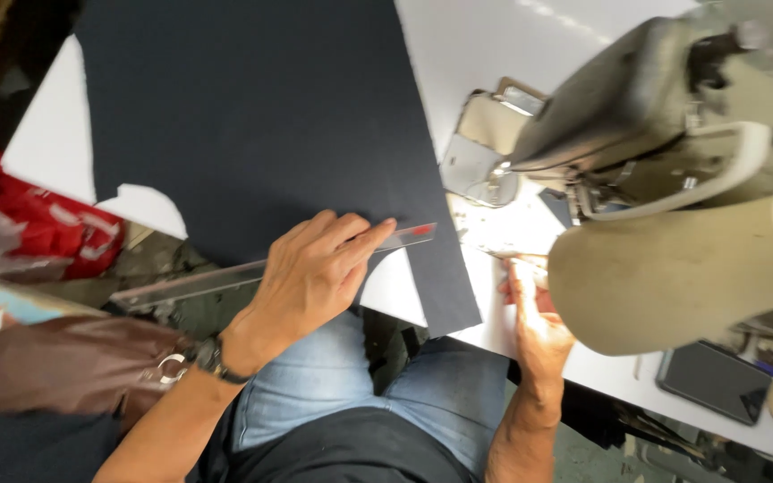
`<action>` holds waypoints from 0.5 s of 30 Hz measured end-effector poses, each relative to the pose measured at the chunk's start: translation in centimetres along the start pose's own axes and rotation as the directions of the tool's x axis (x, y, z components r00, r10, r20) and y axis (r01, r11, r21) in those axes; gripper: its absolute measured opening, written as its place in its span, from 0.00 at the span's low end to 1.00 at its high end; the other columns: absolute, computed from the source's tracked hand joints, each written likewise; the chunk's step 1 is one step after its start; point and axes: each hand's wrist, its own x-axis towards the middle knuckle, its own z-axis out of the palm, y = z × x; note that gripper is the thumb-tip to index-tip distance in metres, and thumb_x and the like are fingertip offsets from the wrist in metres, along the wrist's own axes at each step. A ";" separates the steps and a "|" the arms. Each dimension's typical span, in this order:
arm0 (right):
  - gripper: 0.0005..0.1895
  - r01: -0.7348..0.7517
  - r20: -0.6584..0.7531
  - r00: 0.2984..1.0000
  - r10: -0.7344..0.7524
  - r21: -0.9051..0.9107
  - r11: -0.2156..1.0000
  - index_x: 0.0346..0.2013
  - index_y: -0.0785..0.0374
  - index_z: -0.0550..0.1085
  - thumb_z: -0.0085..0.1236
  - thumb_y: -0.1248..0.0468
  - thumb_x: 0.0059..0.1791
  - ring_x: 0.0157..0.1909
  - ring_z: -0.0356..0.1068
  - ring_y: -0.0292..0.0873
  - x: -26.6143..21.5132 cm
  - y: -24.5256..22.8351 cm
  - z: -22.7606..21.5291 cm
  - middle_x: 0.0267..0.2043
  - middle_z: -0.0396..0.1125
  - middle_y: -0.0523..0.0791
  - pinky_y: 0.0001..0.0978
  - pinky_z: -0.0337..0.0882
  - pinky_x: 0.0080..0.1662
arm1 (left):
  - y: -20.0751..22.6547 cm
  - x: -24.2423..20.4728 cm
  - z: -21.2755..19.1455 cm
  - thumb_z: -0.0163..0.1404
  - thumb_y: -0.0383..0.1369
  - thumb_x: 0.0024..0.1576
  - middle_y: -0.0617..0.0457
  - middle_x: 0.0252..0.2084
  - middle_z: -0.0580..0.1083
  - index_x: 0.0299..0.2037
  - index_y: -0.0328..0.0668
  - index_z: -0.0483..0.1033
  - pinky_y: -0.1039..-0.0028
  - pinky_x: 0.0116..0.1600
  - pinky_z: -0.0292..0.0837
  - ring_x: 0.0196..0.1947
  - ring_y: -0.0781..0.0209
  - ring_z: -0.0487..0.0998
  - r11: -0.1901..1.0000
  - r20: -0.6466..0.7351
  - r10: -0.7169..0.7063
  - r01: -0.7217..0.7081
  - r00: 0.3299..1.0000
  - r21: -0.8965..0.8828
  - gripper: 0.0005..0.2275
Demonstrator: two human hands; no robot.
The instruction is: The person is using a ruler and tailor's chalk to mark precise lines on a piece of dark fabric on a sewing table.
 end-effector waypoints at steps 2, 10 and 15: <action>0.05 -0.078 -0.015 0.997 0.079 0.052 0.996 0.39 0.75 0.81 0.61 0.74 0.58 0.24 0.71 0.41 0.0 -0.1 0.0 0.30 0.75 0.54 0.32 0.76 0.29 | 0.1 0.3 -0.1 0.52 0.21 0.59 0.60 0.34 0.73 0.63 0.57 0.82 0.75 0.33 0.72 0.28 0.60 0.70 0.999 -0.015 -0.009 0.010 1.000 0.050 0.23; 0.05 -0.131 -0.051 0.990 0.129 -0.031 0.991 0.40 0.72 0.85 0.65 0.71 0.55 0.21 0.71 0.38 1.4 -4.9 0.7 0.24 0.76 0.52 0.31 0.79 0.32 | 0.0 0.2 0.4 0.52 0.24 0.60 0.63 0.35 0.73 0.58 0.60 0.84 0.76 0.32 0.71 0.28 0.64 0.71 0.993 -0.026 0.014 -0.011 1.000 0.119 0.19; 0.07 -0.172 -0.039 0.985 0.171 -0.022 0.985 0.40 0.70 0.84 0.64 0.68 0.57 0.20 0.70 0.36 1.4 -4.4 0.5 0.23 0.75 0.50 0.30 0.78 0.31 | 0.2 0.3 -0.2 0.52 0.23 0.60 0.60 0.34 0.73 0.58 0.58 0.85 0.76 0.32 0.73 0.28 0.62 0.73 0.993 -0.044 0.033 -0.028 0.998 0.111 0.19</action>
